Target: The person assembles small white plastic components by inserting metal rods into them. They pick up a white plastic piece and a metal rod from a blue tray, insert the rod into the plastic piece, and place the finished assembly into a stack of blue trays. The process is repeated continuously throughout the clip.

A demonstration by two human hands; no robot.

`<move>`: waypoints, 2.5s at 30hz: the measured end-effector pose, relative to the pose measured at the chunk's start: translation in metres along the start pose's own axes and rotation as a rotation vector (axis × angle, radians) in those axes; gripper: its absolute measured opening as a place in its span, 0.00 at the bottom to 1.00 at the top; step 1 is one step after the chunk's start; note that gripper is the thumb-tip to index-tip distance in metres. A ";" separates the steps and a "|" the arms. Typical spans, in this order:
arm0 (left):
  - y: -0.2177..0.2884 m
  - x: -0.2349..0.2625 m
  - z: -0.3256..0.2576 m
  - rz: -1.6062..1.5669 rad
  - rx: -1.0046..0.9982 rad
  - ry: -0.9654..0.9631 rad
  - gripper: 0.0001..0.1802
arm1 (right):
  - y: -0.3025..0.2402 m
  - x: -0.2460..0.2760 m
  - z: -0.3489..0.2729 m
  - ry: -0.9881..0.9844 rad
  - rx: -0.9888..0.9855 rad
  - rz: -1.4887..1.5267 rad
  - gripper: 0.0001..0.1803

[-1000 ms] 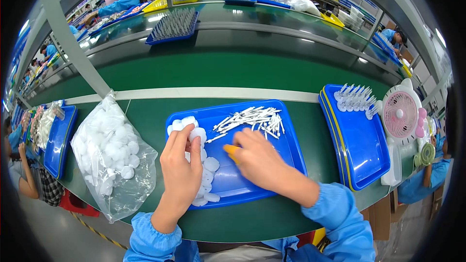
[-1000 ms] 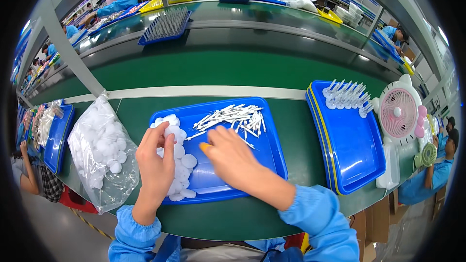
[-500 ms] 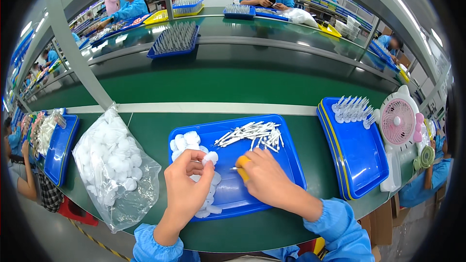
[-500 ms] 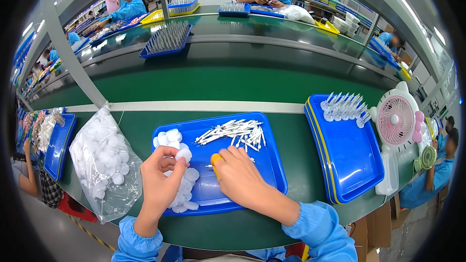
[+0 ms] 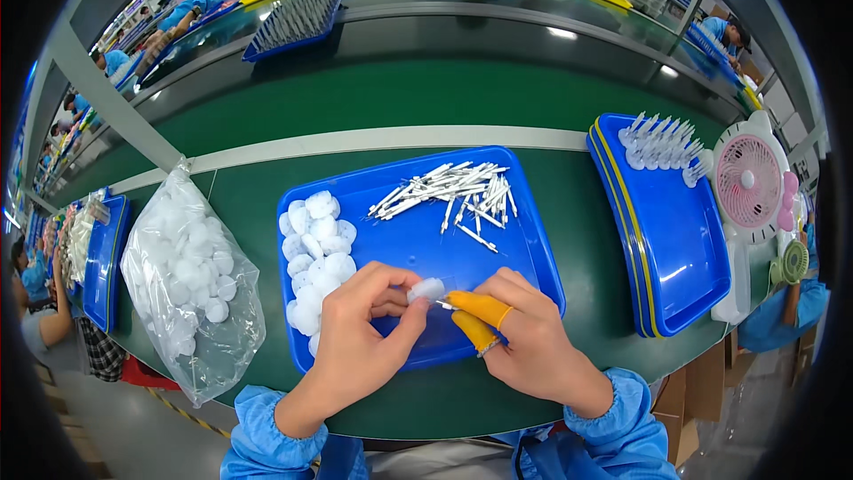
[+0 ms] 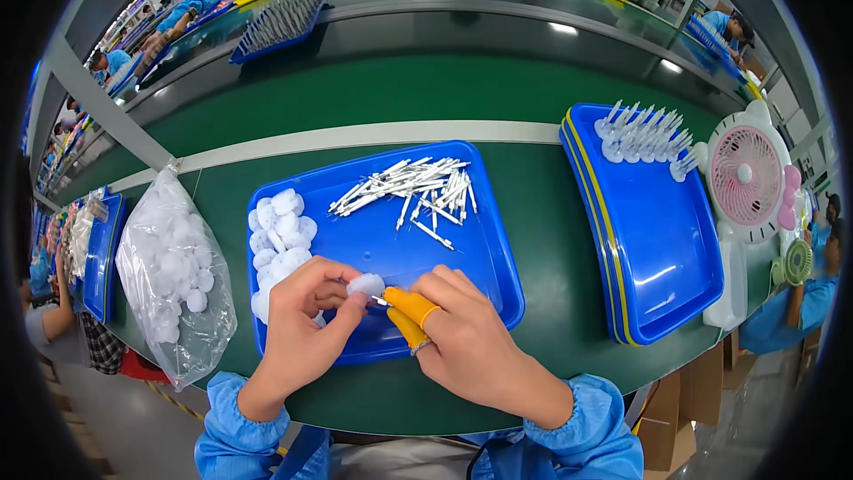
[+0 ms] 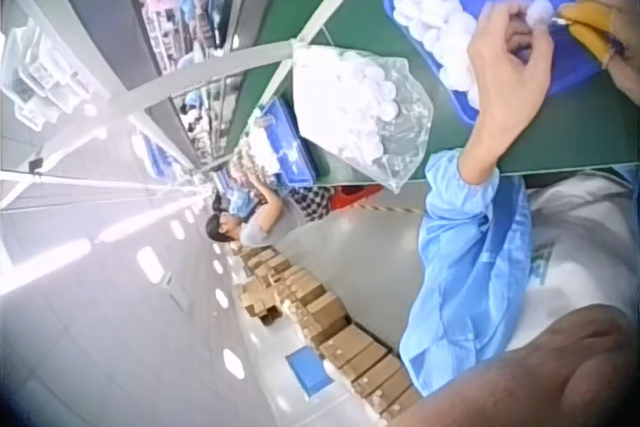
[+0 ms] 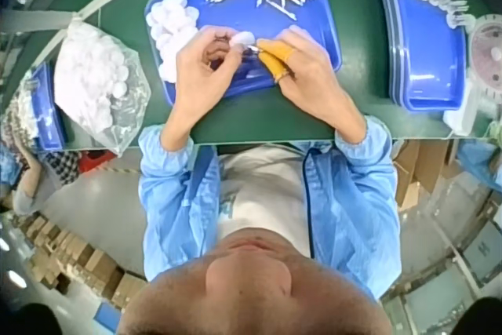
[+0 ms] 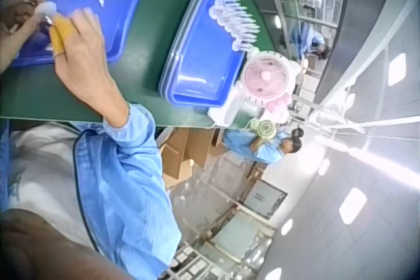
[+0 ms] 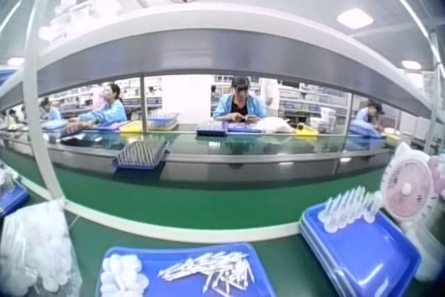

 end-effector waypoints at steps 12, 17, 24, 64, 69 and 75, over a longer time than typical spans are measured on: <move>0.004 -0.002 0.000 0.183 -0.049 -0.021 0.10 | 0.010 -0.002 0.002 -0.043 -0.069 -0.077 0.23; 0.012 -0.008 -0.001 0.244 -0.150 -0.031 0.11 | 0.007 -0.013 -0.001 -0.053 -0.064 -0.049 0.19; 0.017 -0.012 -0.006 0.353 -0.229 -0.040 0.12 | 0.002 -0.016 -0.006 0.059 -0.079 0.039 0.12; 0.010 -0.002 0.001 0.247 -0.047 -0.055 0.09 | 0.005 -0.005 0.011 -0.231 -0.118 -0.005 0.27; 0.008 -0.005 -0.001 0.264 -0.044 -0.054 0.10 | 0.010 -0.004 0.013 -0.205 -0.130 -0.057 0.26; 0.006 -0.005 -0.003 0.271 -0.017 -0.029 0.10 | 0.009 -0.006 0.015 -0.173 -0.123 -0.105 0.20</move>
Point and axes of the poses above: each hand's wrist, its own z-axis towards the middle knuckle, its own x-axis out of the back of the hand, y = z × x, the point moved 6 cm from there along z, towards the middle knuckle, and after that the axes turned 12 degrees about -x, right-handed, at the moved point
